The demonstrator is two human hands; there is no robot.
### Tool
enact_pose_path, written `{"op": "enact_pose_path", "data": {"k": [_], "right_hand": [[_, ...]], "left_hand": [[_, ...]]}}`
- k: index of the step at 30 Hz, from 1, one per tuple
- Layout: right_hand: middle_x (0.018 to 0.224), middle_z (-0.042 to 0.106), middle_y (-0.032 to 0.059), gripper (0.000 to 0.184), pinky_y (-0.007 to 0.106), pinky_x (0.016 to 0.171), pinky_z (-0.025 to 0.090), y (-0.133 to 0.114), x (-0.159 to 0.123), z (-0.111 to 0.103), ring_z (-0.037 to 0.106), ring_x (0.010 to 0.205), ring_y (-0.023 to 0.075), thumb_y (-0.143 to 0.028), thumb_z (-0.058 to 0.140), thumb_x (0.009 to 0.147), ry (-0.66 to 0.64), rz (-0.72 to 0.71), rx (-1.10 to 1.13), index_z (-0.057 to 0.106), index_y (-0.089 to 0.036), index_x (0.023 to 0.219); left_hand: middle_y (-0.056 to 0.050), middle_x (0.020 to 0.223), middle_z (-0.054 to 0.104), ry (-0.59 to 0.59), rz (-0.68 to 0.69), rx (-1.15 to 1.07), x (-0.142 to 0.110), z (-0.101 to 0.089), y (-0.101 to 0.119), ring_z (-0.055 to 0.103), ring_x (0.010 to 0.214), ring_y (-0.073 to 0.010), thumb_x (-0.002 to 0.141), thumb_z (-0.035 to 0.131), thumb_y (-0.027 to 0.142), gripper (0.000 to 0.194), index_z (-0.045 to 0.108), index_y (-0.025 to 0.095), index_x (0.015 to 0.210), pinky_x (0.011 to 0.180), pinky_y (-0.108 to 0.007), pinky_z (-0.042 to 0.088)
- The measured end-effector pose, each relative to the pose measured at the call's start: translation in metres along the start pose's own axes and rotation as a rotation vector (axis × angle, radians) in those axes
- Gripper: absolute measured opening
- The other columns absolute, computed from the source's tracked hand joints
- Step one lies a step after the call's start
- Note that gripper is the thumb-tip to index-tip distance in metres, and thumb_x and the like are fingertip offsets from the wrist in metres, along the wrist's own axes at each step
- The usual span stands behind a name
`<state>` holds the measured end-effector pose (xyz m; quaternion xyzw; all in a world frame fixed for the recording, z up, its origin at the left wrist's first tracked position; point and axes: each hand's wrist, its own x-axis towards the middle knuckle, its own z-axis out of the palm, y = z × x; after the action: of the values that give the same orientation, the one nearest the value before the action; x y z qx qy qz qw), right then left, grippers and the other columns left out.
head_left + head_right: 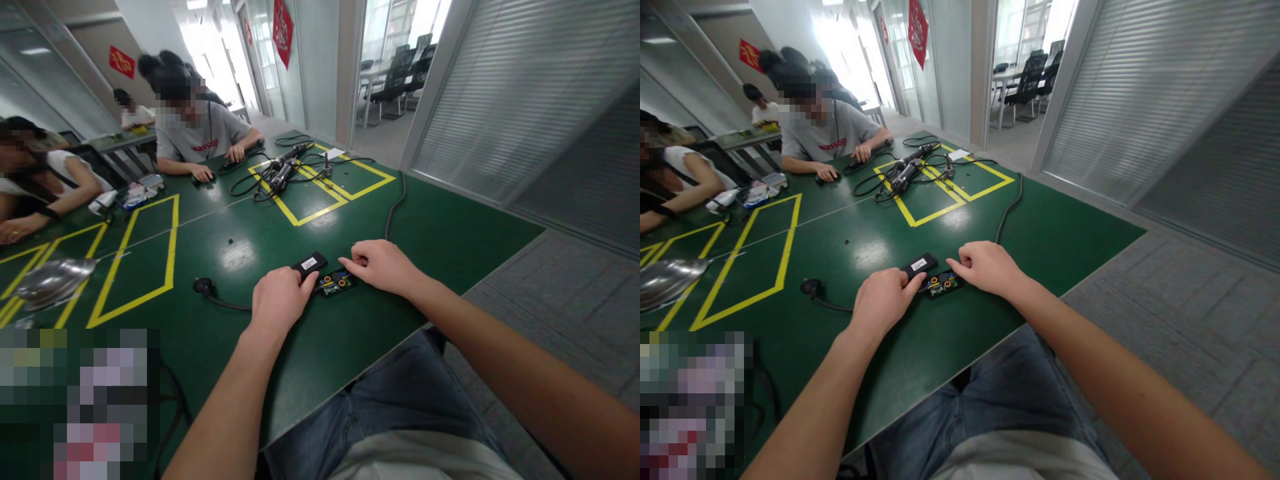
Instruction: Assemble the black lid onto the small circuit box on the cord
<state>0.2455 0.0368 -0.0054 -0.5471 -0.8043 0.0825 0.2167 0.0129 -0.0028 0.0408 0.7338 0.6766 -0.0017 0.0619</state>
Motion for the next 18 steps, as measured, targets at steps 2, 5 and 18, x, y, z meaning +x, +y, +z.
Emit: {"op": "enact_pose_path", "data": {"k": [2, 5, 18], "right_hand": [[0.068, 0.061, 0.0015, 0.046, 0.033, 0.063, 0.031, 0.001, 0.0, 0.0, 0.054, 0.066, 0.0183, -0.047, 0.062, 0.102, -0.007, -0.013, 0.014, 0.046, -0.025, 0.065], [0.069, 0.061, 0.0014, 0.045, 0.032, 0.063, 0.032, 0.003, 0.001, 0.0, 0.054, 0.065, 0.0182, -0.047, 0.061, 0.103, -0.01, -0.032, 0.041, 0.047, -0.026, 0.066], [0.08, 0.066, 0.0048, 0.033, 0.034, 0.068, 0.033, -0.004, -0.001, -0.002, 0.059, 0.074, 0.0217, -0.039, 0.052, 0.111, -0.015, -0.008, -0.037, 0.055, -0.025, 0.081]], "left_hand": [[-0.015, 0.097, 0.084, 0.004, 0.006, -0.012, 0.0, 0.001, -0.001, 0.081, 0.098, -0.0342, 0.113, 0.051, 0.057, 0.055, 0.087, 0.02, 0.096, 0.083, -0.039, 0.058], [-0.014, 0.095, 0.081, 0.03, 0.02, -0.052, 0.0, 0.004, -0.002, 0.079, 0.096, -0.0334, 0.112, 0.054, 0.054, 0.051, 0.083, 0.02, 0.089, 0.083, -0.041, 0.058], [-0.01, 0.127, 0.081, 0.273, 0.112, -0.419, 0.009, 0.02, -0.012, 0.07, 0.125, -0.0319, 0.1, 0.076, 0.019, 0.045, 0.067, 0.021, 0.144, 0.11, -0.048, 0.055]]}}
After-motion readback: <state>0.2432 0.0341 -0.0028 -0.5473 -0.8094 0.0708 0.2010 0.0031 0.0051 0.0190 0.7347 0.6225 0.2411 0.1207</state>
